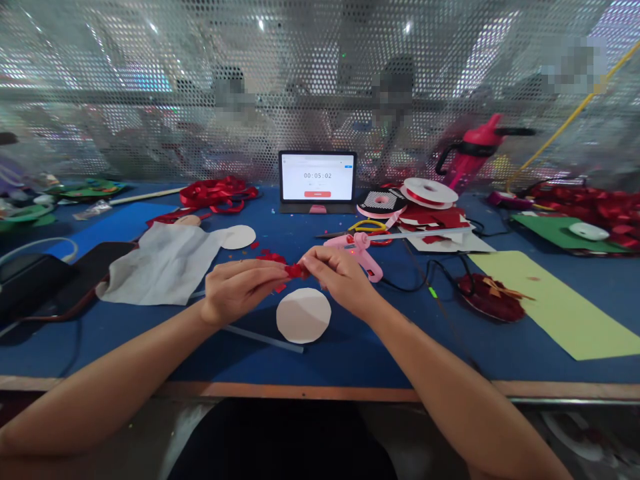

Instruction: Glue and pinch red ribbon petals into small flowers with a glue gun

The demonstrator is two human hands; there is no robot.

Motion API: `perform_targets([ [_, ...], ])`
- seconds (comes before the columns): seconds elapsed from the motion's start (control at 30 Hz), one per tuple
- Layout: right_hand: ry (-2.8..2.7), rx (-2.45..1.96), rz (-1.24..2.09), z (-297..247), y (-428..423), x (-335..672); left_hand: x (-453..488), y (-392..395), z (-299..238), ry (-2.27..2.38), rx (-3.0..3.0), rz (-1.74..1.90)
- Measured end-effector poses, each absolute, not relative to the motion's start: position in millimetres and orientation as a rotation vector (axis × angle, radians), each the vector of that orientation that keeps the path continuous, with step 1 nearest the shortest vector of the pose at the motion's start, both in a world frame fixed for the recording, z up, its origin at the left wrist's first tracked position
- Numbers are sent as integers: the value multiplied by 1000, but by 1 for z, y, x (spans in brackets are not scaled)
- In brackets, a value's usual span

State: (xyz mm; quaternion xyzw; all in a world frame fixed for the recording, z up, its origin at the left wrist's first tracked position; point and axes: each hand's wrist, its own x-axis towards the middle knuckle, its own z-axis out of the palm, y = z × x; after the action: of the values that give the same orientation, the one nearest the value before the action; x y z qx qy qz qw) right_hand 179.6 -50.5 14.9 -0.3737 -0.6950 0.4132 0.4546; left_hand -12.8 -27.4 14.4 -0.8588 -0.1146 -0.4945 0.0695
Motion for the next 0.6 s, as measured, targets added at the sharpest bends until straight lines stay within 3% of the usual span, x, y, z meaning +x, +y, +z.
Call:
perform_targets([
  [0.2, -1874, -953, 527, 18, -53, 183, -10, -29, 19, -467, -2631, -1624],
  [0.6, -1887, -954, 350, 18, -56, 182, -10, -28, 16, -435, -2674, -1592],
])
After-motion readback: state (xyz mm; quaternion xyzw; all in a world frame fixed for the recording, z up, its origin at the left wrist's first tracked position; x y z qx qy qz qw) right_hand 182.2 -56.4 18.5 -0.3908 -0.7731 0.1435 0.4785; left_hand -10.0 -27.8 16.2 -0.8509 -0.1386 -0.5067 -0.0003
